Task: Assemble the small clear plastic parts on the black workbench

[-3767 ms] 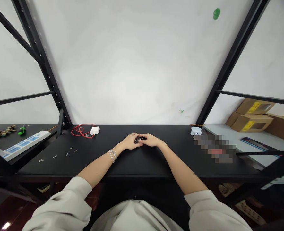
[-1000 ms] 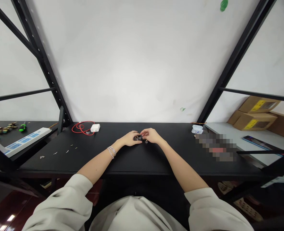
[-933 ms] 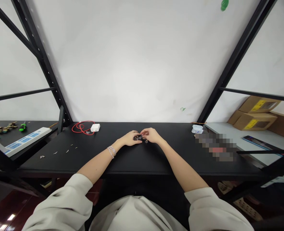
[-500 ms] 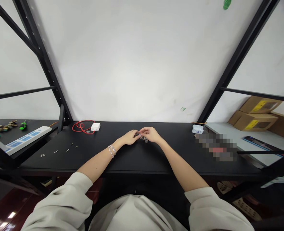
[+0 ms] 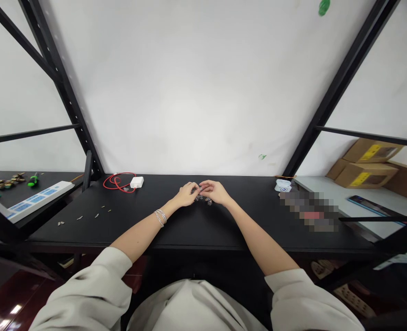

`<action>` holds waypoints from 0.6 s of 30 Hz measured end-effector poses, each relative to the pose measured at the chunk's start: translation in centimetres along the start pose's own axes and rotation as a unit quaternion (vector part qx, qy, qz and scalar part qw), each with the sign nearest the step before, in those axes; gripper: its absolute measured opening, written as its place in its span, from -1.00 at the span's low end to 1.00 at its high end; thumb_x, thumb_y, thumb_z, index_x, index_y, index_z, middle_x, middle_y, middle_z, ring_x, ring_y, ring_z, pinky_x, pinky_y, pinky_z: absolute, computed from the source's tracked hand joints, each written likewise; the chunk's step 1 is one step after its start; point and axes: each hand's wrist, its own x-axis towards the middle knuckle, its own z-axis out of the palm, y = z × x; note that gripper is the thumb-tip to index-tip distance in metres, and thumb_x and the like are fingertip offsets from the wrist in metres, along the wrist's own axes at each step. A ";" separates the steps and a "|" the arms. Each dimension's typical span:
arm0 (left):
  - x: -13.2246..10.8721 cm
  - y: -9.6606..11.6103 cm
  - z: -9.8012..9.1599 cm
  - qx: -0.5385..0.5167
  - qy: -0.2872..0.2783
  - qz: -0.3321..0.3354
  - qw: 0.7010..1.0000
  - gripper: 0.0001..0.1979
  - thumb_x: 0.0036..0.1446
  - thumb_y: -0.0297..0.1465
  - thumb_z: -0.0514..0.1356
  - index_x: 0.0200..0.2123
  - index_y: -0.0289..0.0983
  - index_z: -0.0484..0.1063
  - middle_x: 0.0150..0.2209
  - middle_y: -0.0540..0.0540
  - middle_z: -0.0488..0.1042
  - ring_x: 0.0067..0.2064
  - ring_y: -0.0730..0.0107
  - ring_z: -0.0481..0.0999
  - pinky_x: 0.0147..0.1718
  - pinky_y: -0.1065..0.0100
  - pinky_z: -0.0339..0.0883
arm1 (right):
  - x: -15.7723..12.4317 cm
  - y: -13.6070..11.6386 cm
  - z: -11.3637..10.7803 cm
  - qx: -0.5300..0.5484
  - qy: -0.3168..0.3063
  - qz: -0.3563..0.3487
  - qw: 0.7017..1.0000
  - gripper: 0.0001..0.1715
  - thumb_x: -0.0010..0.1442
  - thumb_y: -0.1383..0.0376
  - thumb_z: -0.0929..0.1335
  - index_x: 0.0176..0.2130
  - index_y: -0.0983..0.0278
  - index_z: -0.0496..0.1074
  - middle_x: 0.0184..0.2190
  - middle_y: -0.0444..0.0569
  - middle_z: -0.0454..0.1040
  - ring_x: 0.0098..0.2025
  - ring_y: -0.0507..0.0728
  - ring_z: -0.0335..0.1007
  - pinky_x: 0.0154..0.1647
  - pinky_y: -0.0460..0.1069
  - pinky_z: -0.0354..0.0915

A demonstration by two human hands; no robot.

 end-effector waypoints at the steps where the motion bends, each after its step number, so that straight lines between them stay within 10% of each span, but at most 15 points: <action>1: 0.0 0.0 0.0 -0.005 0.004 0.004 1.000 -0.78 0.29 -0.23 0.04 -0.25 -0.22 0.39 -0.24 -0.05 0.42 -0.11 0.30 0.42 -0.06 0.24 0.29 | -0.1 0.0 0.0 -0.019 -0.006 -0.002 1.000 -0.62 -0.10 0.39 0.51 -0.20 0.30 0.51 -0.39 -0.07 0.57 -0.41 0.07 0.53 -0.36 -0.06 0.45; 18: 0.0 0.0 0.2 -0.020 0.032 -0.007 0.999 -0.75 0.28 -0.22 0.07 -0.32 -0.24 0.40 -0.30 -0.05 0.46 -0.22 0.36 0.47 -0.14 0.27 0.36 | -0.4 -0.8 0.1 -0.085 -0.018 0.018 0.996 -0.70 0.03 0.46 0.42 -0.18 0.30 0.49 -0.46 -0.12 0.54 -0.53 0.00 0.43 -0.49 -0.12 0.36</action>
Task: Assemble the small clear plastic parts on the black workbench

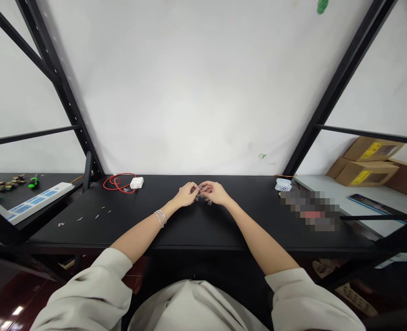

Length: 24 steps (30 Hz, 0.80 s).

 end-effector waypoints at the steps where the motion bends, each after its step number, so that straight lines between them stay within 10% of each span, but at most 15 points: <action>1: 0.0 0.0 0.0 0.004 0.002 0.000 1.000 -0.75 0.28 -0.22 0.07 -0.33 -0.24 0.40 -0.30 -0.05 0.46 -0.22 0.35 0.47 -0.13 0.27 0.36 | 0.0 -0.1 -0.1 -0.001 0.006 0.001 1.000 -0.72 0.03 0.46 0.42 -0.18 0.29 0.48 -0.46 -0.12 0.54 -0.53 0.00 0.44 -0.48 -0.12 0.36; 24: -0.1 0.4 -0.2 0.024 -0.010 -0.011 1.000 -0.64 0.28 -0.16 0.07 -0.35 -0.25 0.54 -0.19 -0.11 0.50 -0.13 0.31 0.50 -0.05 0.28 0.35 | 0.0 -0.5 -0.4 -0.051 0.057 -0.013 0.997 -0.84 0.23 0.30 0.33 -0.36 0.29 0.47 -0.47 -0.03 0.56 -0.46 0.07 0.49 -0.42 -0.07 0.39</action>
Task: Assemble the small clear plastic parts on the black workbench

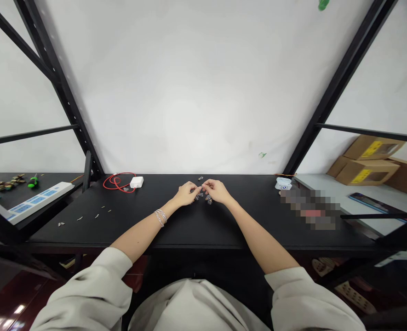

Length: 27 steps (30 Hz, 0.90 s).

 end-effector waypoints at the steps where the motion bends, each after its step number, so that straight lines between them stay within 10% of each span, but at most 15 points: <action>1: 0.0 -0.1 0.1 -0.001 0.005 0.007 1.000 -0.65 0.27 -0.16 0.08 -0.34 -0.25 0.54 -0.20 -0.11 0.50 -0.14 0.31 0.50 -0.07 0.28 0.35 | 0.0 0.0 0.0 -0.006 -0.001 0.002 1.000 -0.83 0.24 0.29 0.33 -0.37 0.29 0.47 -0.47 -0.03 0.56 -0.46 0.07 0.49 -0.42 -0.07 0.39; 27: 0.1 -0.6 0.5 -0.019 0.038 0.073 0.996 -0.75 0.19 -0.21 0.20 -0.36 -0.26 0.53 -0.21 -0.12 0.51 -0.16 0.32 0.52 -0.08 0.26 0.39 | -0.2 -0.4 0.0 -0.027 -0.011 0.021 0.999 -0.81 0.27 0.29 0.31 -0.40 0.27 0.39 -0.47 -0.05 0.54 -0.52 0.03 0.45 -0.48 -0.12 0.34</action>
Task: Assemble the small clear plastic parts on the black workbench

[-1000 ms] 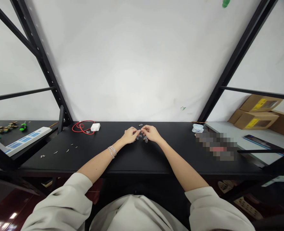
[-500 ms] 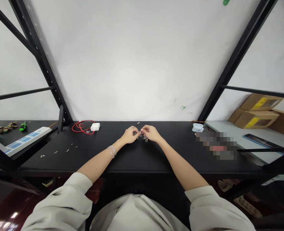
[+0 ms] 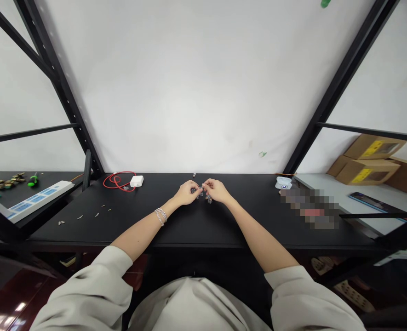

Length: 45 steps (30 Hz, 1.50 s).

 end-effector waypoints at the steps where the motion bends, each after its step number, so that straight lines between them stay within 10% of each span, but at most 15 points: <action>1: 0.0 0.1 0.0 0.000 -0.001 -0.001 1.000 -0.75 0.19 -0.22 0.20 -0.37 -0.26 0.54 -0.21 -0.12 0.51 -0.16 0.32 0.52 -0.08 0.26 0.39 | 0.0 0.0 0.0 -0.002 0.001 -0.002 1.000 -0.81 0.27 0.29 0.31 -0.40 0.27 0.38 -0.47 -0.05 0.54 -0.52 0.03 0.46 -0.48 -0.12 0.34; 45: -0.1 0.6 -0.2 -0.007 -0.018 -0.006 1.000 -0.73 0.18 -0.22 0.20 -0.45 -0.26 0.55 -0.18 -0.14 0.51 -0.17 0.32 0.52 -0.07 0.26 0.41 | -0.2 -0.3 -0.1 -0.030 -0.015 0.013 0.999 -0.76 0.30 0.30 0.30 -0.42 0.26 0.32 -0.56 -0.09 0.51 -0.55 0.02 0.45 -0.50 -0.14 0.28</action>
